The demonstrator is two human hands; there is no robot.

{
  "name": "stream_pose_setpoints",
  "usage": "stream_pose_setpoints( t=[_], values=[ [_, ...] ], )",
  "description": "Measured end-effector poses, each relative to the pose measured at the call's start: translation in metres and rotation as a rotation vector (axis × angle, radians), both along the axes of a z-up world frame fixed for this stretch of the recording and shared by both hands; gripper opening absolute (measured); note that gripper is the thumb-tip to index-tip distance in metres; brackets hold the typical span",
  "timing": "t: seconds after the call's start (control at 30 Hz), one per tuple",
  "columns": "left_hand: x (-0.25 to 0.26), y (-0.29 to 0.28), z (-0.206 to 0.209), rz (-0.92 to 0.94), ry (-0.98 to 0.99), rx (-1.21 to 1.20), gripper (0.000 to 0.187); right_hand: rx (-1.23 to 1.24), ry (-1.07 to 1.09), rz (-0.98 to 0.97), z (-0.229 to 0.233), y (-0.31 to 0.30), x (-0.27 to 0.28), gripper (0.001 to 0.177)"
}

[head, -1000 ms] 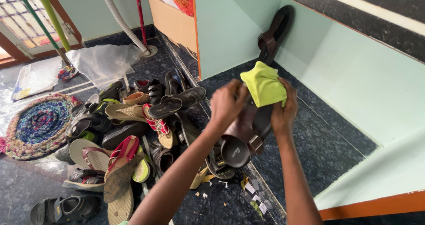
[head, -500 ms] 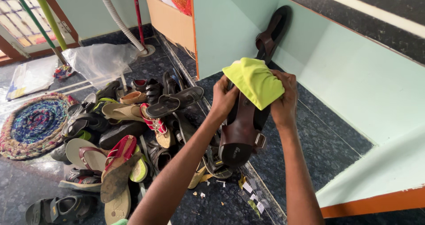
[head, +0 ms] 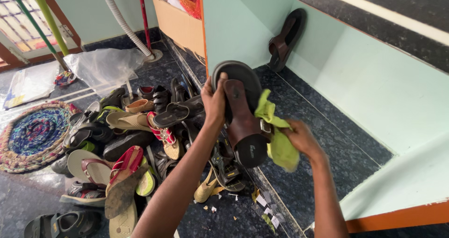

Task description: The person wipes a brown sandal with a yellow cloth, cleaning the upper strap, the sole, and the interior. After finishing the first sandal, they place it on the floor and pick up a second black sandal to begin wiping it in the same manner.

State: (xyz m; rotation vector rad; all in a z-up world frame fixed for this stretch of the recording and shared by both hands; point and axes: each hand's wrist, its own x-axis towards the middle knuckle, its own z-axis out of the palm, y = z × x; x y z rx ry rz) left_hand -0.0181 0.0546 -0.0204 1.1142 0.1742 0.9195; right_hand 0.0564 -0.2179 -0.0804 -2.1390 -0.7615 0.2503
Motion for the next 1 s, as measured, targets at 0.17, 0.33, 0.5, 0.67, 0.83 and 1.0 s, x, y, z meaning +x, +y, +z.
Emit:
stream_pose_setpoints(
  t=[0.17,0.33,0.5,0.67,0.83,1.0],
  values=[
    [-0.002,-0.016,-0.002,-0.124,0.337,0.163,0.039,0.131,-0.084,-0.359,0.026,-0.017,0.000,0.025],
    [0.004,-0.046,-0.016,-0.325,0.188,0.352,0.050,0.597,-0.282,-0.204,0.067,0.030,-0.020,0.031],
    [0.014,-0.054,-0.026,-0.312,0.285,0.149,0.081,0.697,-0.257,-0.091,0.063,0.054,-0.028,0.032],
    [0.005,-0.043,-0.026,-0.349,0.121,-0.011,0.088,0.228,-0.139,-0.087,0.019,0.041,-0.009,0.029],
    [0.010,-0.052,-0.028,-0.245,0.312,0.292,0.068,-0.109,-0.127,-0.179,-0.003,0.027,0.007,0.027],
    [0.009,-0.068,-0.023,-0.283,0.298,0.042,0.063,0.291,-0.391,-0.625,0.041,-0.002,-0.015,0.025]
  ],
)
